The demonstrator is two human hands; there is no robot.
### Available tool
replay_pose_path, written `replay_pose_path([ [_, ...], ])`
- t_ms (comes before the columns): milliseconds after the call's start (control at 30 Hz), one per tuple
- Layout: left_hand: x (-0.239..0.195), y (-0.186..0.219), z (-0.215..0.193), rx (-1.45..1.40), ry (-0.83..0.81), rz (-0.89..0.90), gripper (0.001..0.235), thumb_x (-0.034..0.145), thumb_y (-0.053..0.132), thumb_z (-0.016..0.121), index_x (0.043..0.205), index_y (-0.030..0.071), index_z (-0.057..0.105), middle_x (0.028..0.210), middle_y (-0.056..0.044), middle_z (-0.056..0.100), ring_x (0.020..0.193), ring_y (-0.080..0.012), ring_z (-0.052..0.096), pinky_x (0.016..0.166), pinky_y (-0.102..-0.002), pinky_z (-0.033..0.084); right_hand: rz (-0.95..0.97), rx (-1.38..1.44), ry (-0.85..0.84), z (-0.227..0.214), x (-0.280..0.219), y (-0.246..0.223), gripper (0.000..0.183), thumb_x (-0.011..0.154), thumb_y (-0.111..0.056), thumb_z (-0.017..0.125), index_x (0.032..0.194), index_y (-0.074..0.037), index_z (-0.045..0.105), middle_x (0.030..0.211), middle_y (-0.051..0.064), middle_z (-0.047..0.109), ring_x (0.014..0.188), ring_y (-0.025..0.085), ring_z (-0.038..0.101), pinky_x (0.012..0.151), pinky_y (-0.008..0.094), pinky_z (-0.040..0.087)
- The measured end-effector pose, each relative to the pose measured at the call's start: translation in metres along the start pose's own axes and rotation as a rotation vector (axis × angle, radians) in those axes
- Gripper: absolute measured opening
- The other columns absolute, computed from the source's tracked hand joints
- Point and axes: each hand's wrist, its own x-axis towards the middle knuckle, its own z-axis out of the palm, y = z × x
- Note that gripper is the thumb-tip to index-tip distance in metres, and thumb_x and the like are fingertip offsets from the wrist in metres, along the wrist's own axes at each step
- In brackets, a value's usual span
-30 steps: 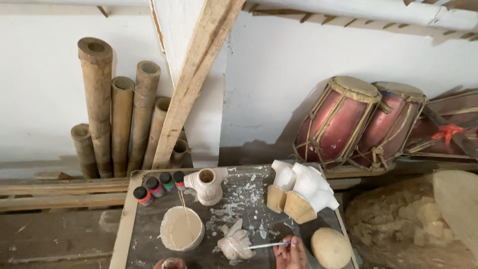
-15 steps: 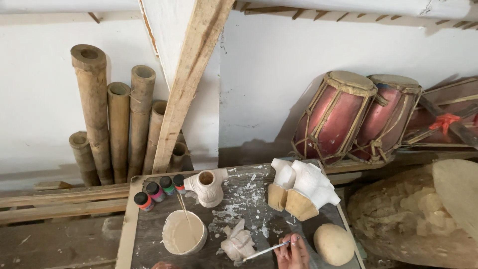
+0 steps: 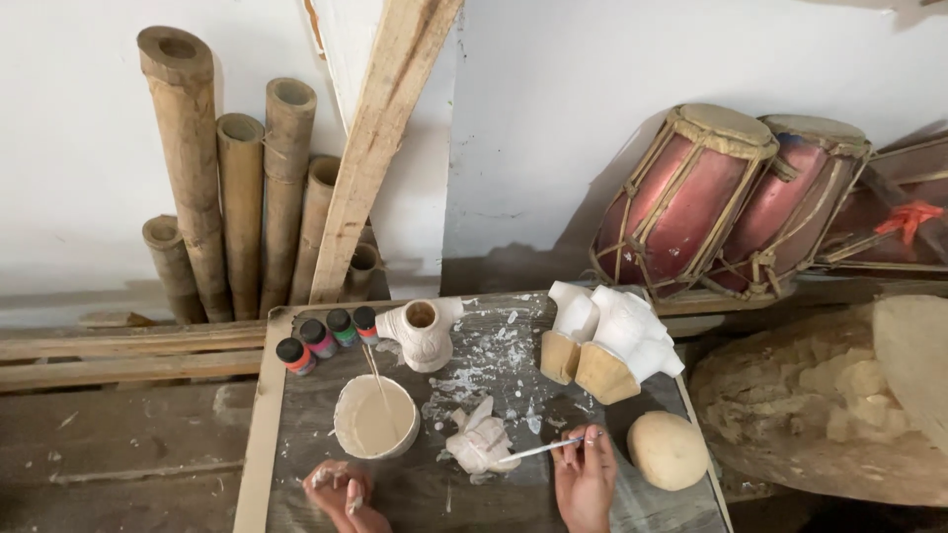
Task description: Applying white glue or paste to a small figurine using a thin applicator stick
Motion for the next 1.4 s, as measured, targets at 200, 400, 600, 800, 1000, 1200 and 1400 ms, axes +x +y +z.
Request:
replay_pose_path([
  [200, 0.077, -0.113, -0.028, -0.232, -0.131, -0.031, 0.035, 0.096, 0.041, 0.041, 0.091, 0.007, 0.048, 0.054, -0.012, 0.040, 0.038, -0.0219, 0.034, 0.036, -0.036, 0.029, -0.006, 0.023, 0.016, 0.010, 0.000, -0.006, 0.028, 0.107, -0.021, 0.056, 0.084, -0.005, 0.057, 0.061, 0.001, 0.041, 0.057, 0.008, 0.033, 0.053, 0.023, 0.027],
  [400, 0.063, 0.020, 0.032, 0.057, 0.055, -0.020, 0.050, 0.079, 0.053, 0.054, 0.058, 0.016, 0.028, 0.050, 0.003, 0.024, 0.043, -0.0081, 0.022, 0.043, -0.027, 0.014, -0.001, 0.031, 0.027, 0.005, 0.005, 0.000, 0.028, 0.107, -0.021, 0.057, 0.086, -0.003, 0.059, 0.064, 0.002, 0.045, 0.056, 0.007, 0.034, 0.053, 0.024, 0.027],
  [600, 0.041, -0.038, 0.002, 0.077, -0.015, 0.053, 0.034, 0.099, 0.040, 0.043, 0.108, 0.007, 0.037, 0.074, -0.002, 0.038, 0.056, -0.0105, 0.030, 0.050, -0.028, 0.027, 0.019, 0.024, 0.016, -0.004, 0.004, 0.006, 0.028, 0.108, -0.020, 0.056, 0.085, -0.003, 0.060, 0.069, 0.002, 0.049, 0.055, 0.006, 0.036, 0.055, 0.024, 0.028],
  [800, 0.055, -0.044, 0.008, 0.178, 0.026, -0.057, 0.028, 0.081, 0.032, 0.047, 0.083, 0.006, 0.038, 0.070, -0.007, 0.039, 0.050, -0.0125, 0.035, 0.047, -0.031, 0.026, 0.013, 0.046, 0.001, -0.002, 0.014, 0.011, 0.027, 0.108, -0.019, 0.055, 0.087, -0.003, 0.059, 0.068, 0.001, 0.047, 0.055, 0.007, 0.034, 0.058, 0.028, 0.030],
  [1000, 0.075, -0.145, -0.011, -0.037, 0.051, 0.099, 0.055, 0.076, 0.050, 0.062, 0.099, 0.005, 0.040, 0.051, -0.001, 0.039, 0.039, -0.0074, 0.037, 0.036, -0.026, 0.027, -0.055, 0.104, 0.001, -0.027, 0.032, 0.039, 0.024, 0.106, -0.016, 0.056, 0.088, -0.002, 0.058, 0.071, 0.004, 0.048, 0.053, 0.007, 0.036, 0.054, 0.027, 0.030],
  [1200, 0.053, -0.102, -0.005, 0.012, 0.081, 0.055, 0.045, 0.087, 0.045, 0.053, 0.106, 0.008, 0.035, 0.066, -0.001, 0.035, 0.047, -0.0074, 0.029, 0.042, -0.026, 0.022, -0.003, 0.140, -0.015, -0.010, 0.013, 0.020, 0.024, 0.107, -0.017, 0.057, 0.091, -0.001, 0.061, 0.075, 0.002, 0.053, 0.056, 0.007, 0.037, 0.057, 0.027, 0.032],
  [1400, 0.060, -0.048, 0.007, 0.126, 0.160, -0.174, 0.022, 0.075, 0.026, 0.043, 0.079, 0.006, 0.034, 0.058, -0.002, 0.027, 0.049, -0.0117, 0.026, 0.043, -0.031, 0.020, 0.026, 0.073, 0.024, -0.008, 0.008, 0.015, 0.027, 0.108, -0.019, 0.055, 0.086, -0.003, 0.058, 0.063, 0.000, 0.040, 0.054, 0.007, 0.033, 0.056, 0.028, 0.030],
])
